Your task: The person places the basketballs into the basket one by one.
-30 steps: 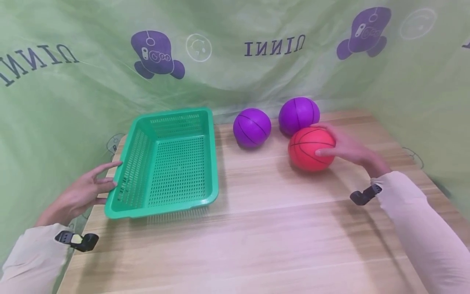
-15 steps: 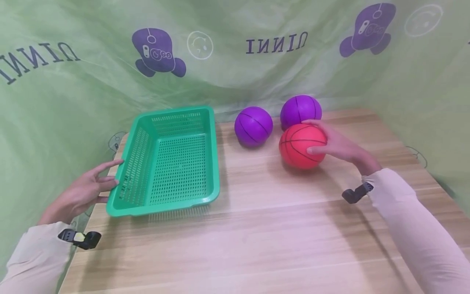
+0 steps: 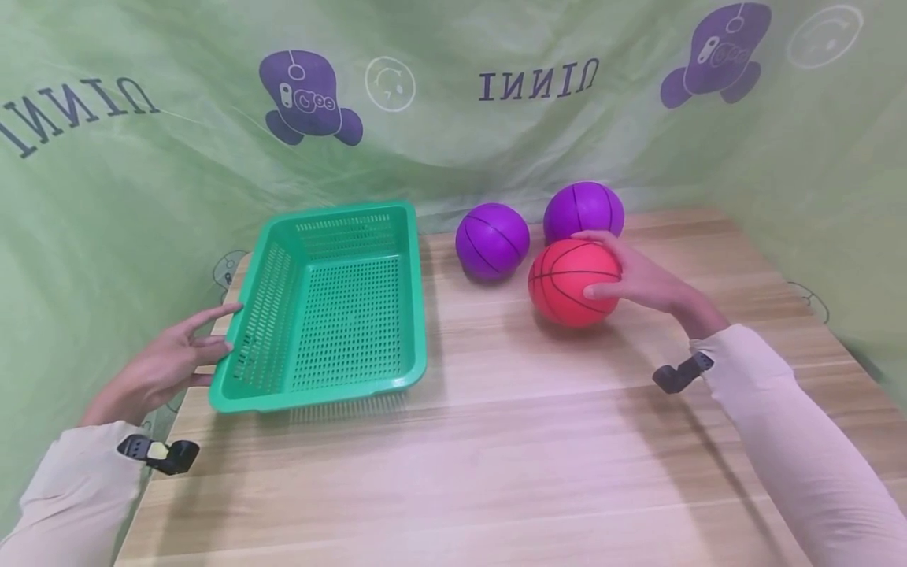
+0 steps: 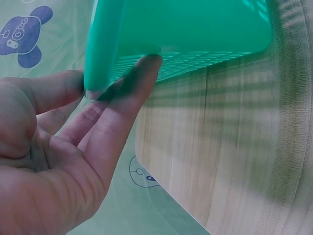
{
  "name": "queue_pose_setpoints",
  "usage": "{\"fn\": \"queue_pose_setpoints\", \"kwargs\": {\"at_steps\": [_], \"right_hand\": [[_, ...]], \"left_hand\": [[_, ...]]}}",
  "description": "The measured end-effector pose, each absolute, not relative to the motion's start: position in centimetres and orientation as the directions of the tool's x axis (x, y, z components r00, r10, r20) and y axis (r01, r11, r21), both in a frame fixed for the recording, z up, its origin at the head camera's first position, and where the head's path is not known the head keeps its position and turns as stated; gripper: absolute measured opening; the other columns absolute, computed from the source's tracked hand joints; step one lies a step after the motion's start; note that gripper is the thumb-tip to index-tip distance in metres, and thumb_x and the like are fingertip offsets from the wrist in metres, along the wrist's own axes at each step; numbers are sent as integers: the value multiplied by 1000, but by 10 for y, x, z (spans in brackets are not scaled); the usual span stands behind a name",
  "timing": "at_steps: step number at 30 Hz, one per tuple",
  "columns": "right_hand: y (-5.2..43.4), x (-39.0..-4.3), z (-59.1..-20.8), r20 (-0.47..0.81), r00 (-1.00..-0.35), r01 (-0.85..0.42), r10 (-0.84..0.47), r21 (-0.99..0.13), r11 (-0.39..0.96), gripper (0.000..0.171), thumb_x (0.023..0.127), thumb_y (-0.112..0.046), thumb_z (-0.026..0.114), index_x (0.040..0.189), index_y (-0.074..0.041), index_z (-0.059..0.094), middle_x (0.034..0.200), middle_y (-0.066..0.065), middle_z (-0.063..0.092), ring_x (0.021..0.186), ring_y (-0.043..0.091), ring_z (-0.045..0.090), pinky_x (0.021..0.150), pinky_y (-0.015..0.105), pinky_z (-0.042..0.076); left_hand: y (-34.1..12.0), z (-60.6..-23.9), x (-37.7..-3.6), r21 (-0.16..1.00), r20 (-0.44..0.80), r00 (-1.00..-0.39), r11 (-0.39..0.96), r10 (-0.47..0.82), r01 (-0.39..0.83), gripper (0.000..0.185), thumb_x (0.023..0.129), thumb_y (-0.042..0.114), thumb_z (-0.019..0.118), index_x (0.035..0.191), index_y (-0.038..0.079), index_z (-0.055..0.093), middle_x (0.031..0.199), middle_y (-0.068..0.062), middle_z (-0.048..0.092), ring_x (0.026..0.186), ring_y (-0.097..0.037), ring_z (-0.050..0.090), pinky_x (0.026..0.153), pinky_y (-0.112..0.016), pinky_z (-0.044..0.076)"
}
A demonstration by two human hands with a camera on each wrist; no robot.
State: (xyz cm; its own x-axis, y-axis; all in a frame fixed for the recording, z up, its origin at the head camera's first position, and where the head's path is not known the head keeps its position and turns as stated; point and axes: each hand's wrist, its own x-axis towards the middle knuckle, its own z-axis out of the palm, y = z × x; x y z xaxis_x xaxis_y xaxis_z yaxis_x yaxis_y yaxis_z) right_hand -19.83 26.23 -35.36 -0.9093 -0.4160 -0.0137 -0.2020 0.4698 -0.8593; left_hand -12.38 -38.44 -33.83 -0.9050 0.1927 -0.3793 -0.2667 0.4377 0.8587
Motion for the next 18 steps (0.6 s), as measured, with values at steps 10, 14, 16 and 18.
{"fn": "queue_pose_setpoints", "kwargs": {"at_steps": [10,14,16,18], "right_hand": [[247,-199,-348,15,-898,-230,-440,-868,440,80,84,-14,78,151,-22,35,138,14,48,119,37,54,93,56,50],[239,-200,-345,30,-893,-247,-450,-867,432,81,83,-15,79,151,-24,36,139,13,48,120,37,53,94,57,50],[235,-201,-344,43,-887,-263,-459,-865,427,81,83,-15,80,150,-25,37,139,11,48,120,36,54,94,57,50],[232,-202,-344,56,-880,-279,-472,-864,419,81,82,-16,81,150,-25,37,140,9,48,119,35,55,93,56,51]], "left_hand": [[-386,-336,-124,855,-385,-903,444,193,-269,74,104,5,51,163,22,9,143,-30,38,102,-13,66,84,-41,58],[-386,-336,-124,852,-389,-901,448,191,-272,74,105,6,50,163,21,7,142,-29,41,102,-14,66,84,-41,58],[-385,-336,-125,850,-389,-901,451,192,-271,73,105,6,49,163,20,6,143,-31,39,102,-14,66,84,-42,58],[-384,-336,-125,850,-390,-901,452,191,-272,72,106,7,49,163,20,6,145,-33,36,102,-14,66,84,-42,58]]}}
